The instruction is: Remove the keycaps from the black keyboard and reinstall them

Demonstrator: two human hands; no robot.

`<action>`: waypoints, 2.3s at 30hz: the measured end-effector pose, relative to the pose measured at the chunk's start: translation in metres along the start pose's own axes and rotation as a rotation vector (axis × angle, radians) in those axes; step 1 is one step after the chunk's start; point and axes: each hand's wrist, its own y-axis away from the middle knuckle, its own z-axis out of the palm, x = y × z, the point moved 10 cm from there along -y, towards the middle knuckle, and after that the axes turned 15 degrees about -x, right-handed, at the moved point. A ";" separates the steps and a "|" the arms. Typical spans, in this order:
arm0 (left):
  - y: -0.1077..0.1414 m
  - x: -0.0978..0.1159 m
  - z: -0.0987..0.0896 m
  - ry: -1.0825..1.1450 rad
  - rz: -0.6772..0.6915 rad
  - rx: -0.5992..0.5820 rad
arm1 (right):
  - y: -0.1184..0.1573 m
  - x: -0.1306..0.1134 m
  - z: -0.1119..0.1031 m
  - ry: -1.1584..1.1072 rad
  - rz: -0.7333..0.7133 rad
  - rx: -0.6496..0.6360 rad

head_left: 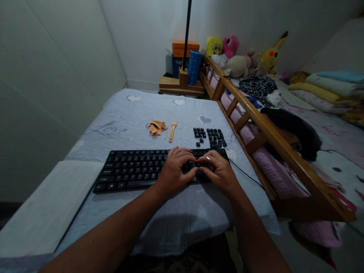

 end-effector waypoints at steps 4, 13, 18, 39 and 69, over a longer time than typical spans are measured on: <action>0.000 -0.004 -0.001 -0.065 -0.043 0.019 | -0.010 0.006 -0.017 0.101 0.039 0.024; -0.001 -0.012 -0.001 -0.250 -0.130 0.019 | -0.070 0.072 -0.036 0.494 0.307 -0.074; -0.001 -0.013 0.001 -0.275 -0.133 0.004 | -0.084 0.091 -0.029 0.576 0.419 -0.160; -0.001 -0.015 0.008 -0.249 -0.113 -0.026 | -0.094 0.112 -0.022 0.604 0.504 -0.250; -0.002 -0.015 0.012 -0.250 -0.131 -0.080 | -0.092 0.103 -0.023 0.613 0.498 -0.239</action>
